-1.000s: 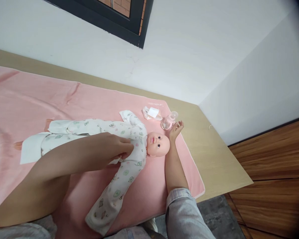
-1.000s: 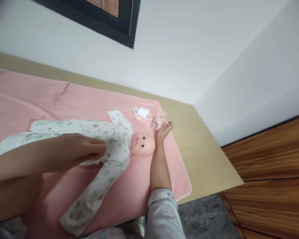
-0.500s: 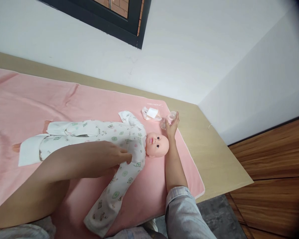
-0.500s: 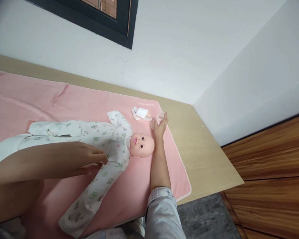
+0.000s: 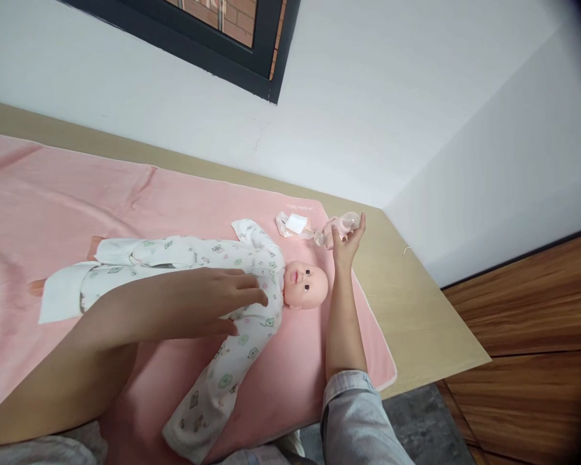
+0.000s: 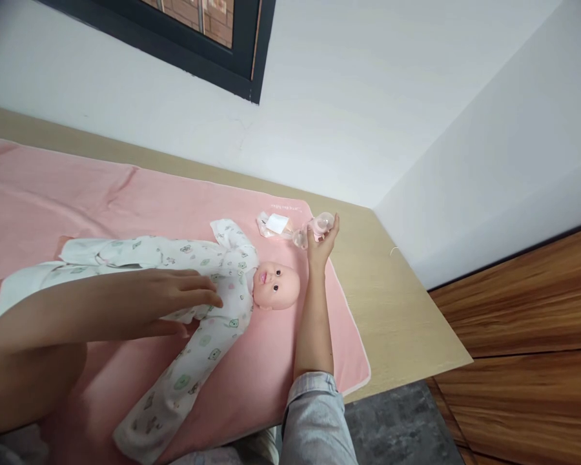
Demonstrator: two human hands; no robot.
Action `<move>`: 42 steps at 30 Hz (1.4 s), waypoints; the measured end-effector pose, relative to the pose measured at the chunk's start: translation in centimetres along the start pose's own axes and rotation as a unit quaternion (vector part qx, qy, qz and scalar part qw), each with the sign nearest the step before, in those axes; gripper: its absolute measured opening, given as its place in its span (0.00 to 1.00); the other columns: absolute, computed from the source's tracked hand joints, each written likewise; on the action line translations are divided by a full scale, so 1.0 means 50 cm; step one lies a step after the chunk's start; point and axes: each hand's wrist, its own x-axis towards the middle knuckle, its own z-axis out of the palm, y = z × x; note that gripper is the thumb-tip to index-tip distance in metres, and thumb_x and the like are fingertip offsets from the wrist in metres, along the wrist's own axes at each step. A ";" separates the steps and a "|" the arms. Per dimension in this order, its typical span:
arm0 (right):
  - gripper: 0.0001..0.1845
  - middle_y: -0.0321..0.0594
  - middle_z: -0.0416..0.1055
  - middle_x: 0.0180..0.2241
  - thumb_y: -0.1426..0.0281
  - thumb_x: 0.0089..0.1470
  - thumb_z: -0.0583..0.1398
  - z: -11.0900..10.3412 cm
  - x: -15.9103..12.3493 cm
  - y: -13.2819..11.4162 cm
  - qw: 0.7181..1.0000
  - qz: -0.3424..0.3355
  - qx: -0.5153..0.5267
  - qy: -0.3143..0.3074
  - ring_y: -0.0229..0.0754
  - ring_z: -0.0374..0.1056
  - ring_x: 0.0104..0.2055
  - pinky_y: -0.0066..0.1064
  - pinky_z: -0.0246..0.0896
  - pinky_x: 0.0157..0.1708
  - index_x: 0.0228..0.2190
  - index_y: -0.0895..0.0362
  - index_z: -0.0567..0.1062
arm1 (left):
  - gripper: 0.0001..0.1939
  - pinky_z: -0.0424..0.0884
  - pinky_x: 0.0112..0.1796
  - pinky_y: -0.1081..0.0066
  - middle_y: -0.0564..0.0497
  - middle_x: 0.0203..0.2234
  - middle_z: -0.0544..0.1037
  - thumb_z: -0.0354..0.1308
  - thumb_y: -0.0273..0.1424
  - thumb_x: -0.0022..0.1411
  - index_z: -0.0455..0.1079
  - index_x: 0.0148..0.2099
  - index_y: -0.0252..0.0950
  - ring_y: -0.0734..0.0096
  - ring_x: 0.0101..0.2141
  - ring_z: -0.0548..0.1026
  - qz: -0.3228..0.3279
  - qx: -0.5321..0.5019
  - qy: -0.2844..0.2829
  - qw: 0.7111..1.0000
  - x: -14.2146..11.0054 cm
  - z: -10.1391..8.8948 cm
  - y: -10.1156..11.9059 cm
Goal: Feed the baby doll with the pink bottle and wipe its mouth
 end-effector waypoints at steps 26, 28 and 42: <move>0.50 0.43 0.58 0.62 0.56 0.50 0.66 0.090 -0.201 -0.321 0.943 0.025 0.259 -0.209 0.48 0.59 0.63 0.46 0.61 0.61 0.66 0.43 0.46 | 0.25 0.60 0.57 0.59 0.48 0.53 0.74 0.53 0.42 0.62 0.64 0.60 0.39 0.57 0.52 0.72 -0.168 0.036 0.285 0.943 0.107 0.024 -0.001; 0.50 0.43 0.60 0.61 0.56 0.50 0.66 0.090 -0.201 -0.320 0.939 0.033 0.271 -0.209 0.47 0.61 0.62 0.46 0.62 0.60 0.66 0.43 0.46 | 0.25 0.59 0.58 0.59 0.49 0.52 0.75 0.53 0.41 0.62 0.64 0.59 0.40 0.58 0.52 0.72 -0.164 0.046 0.290 0.942 0.106 0.025 0.001; 0.42 0.46 0.60 0.59 0.61 0.54 0.62 0.015 -0.088 -0.278 0.973 -0.022 0.226 -0.050 0.45 0.60 0.63 0.50 0.57 0.62 0.63 0.46 0.45 | 0.27 0.65 0.53 0.60 0.44 0.53 0.72 0.55 0.35 0.59 0.61 0.60 0.36 0.54 0.53 0.70 -0.245 0.028 0.306 0.920 0.077 -0.026 -0.115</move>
